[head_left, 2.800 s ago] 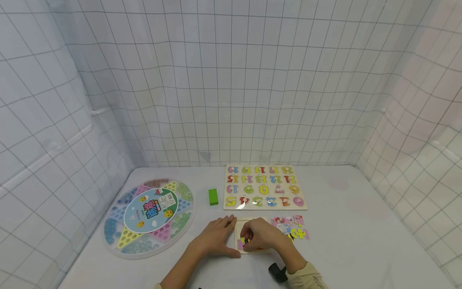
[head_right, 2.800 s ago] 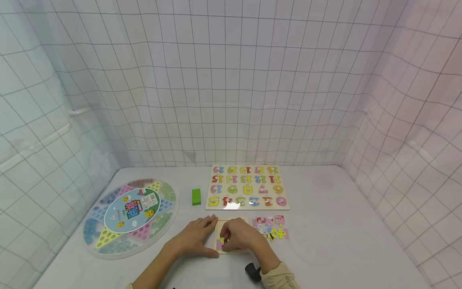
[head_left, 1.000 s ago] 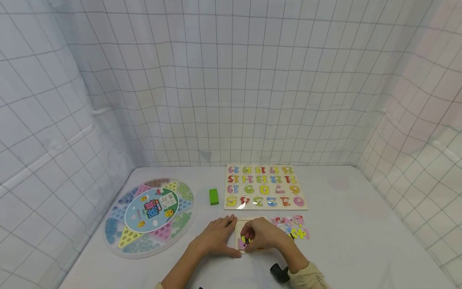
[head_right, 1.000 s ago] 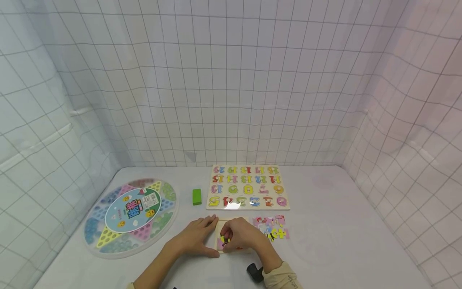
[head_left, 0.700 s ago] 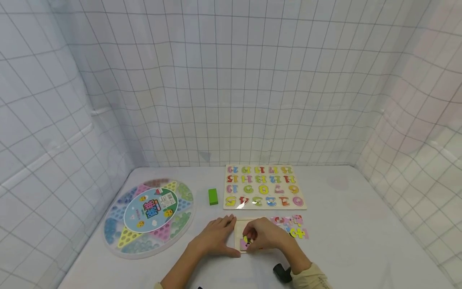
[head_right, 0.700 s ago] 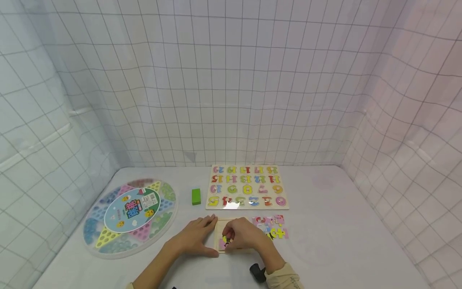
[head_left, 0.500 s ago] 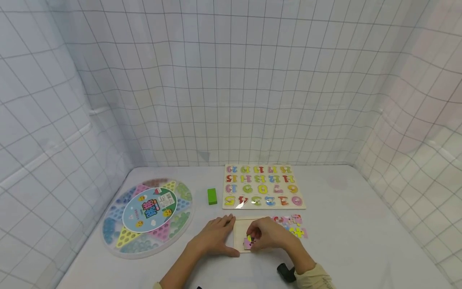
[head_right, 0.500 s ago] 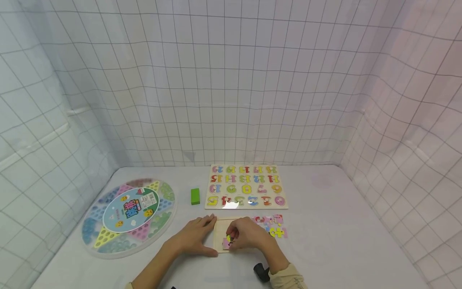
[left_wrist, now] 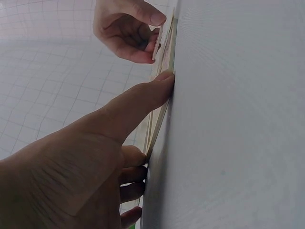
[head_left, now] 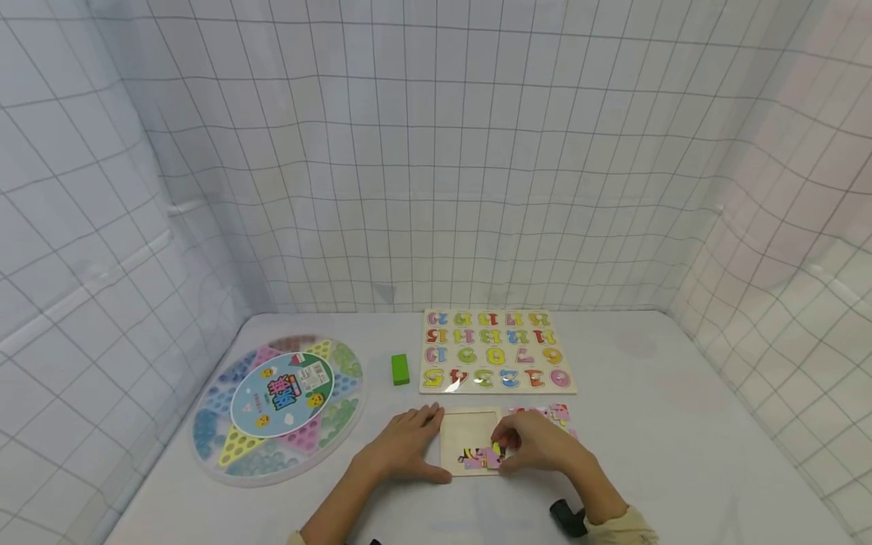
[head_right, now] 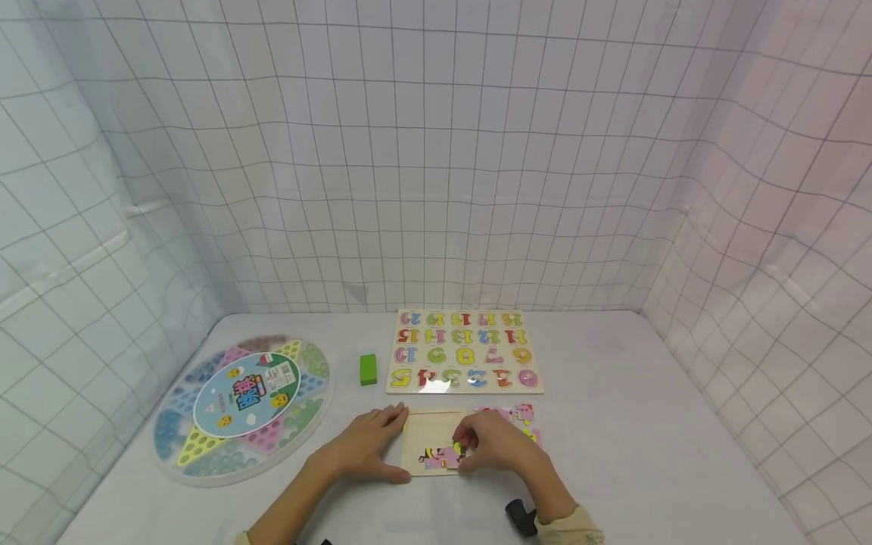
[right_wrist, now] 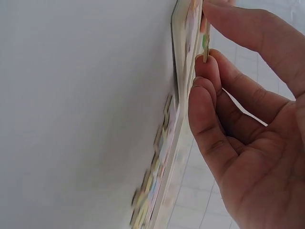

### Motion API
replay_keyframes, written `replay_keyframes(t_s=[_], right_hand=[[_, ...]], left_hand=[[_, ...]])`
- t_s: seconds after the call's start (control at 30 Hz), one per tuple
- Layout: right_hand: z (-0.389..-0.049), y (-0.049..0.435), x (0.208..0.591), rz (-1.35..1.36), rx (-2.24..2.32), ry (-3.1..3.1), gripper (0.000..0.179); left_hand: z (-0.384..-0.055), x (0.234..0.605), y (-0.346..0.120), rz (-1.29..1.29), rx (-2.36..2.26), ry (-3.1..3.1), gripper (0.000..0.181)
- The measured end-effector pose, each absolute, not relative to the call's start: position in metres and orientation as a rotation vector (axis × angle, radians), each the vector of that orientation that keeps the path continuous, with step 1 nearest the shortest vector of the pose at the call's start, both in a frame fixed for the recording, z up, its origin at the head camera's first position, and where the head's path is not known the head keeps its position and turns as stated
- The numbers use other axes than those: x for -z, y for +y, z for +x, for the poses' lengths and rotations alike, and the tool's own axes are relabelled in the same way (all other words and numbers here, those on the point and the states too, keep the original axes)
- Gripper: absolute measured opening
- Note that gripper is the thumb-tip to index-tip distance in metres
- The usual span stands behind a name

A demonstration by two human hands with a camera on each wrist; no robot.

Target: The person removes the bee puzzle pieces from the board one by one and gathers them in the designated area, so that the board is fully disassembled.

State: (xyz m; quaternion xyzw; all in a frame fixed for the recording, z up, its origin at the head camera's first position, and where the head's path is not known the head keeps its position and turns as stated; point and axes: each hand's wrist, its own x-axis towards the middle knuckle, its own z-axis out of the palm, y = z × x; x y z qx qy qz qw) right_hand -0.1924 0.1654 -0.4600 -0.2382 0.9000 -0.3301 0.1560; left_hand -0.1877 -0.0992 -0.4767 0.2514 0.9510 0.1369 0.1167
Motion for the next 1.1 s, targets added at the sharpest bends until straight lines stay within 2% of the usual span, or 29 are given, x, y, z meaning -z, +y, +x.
replay_keyframes(t_s=[0.5, 1.1], right_hand=[[-0.187, 0.205, 0.465, -0.579, 0.946, 2.588, 0.03], [-0.185, 0.202, 0.465, -0.508, 0.924, 2.582, 0.032]], left_hand=[[-0.192, 0.483, -0.1, 0.723, -0.407, 2.772, 0.109], [-0.192, 0.486, -0.1, 0.723, -0.404, 2.776, 0.109]])
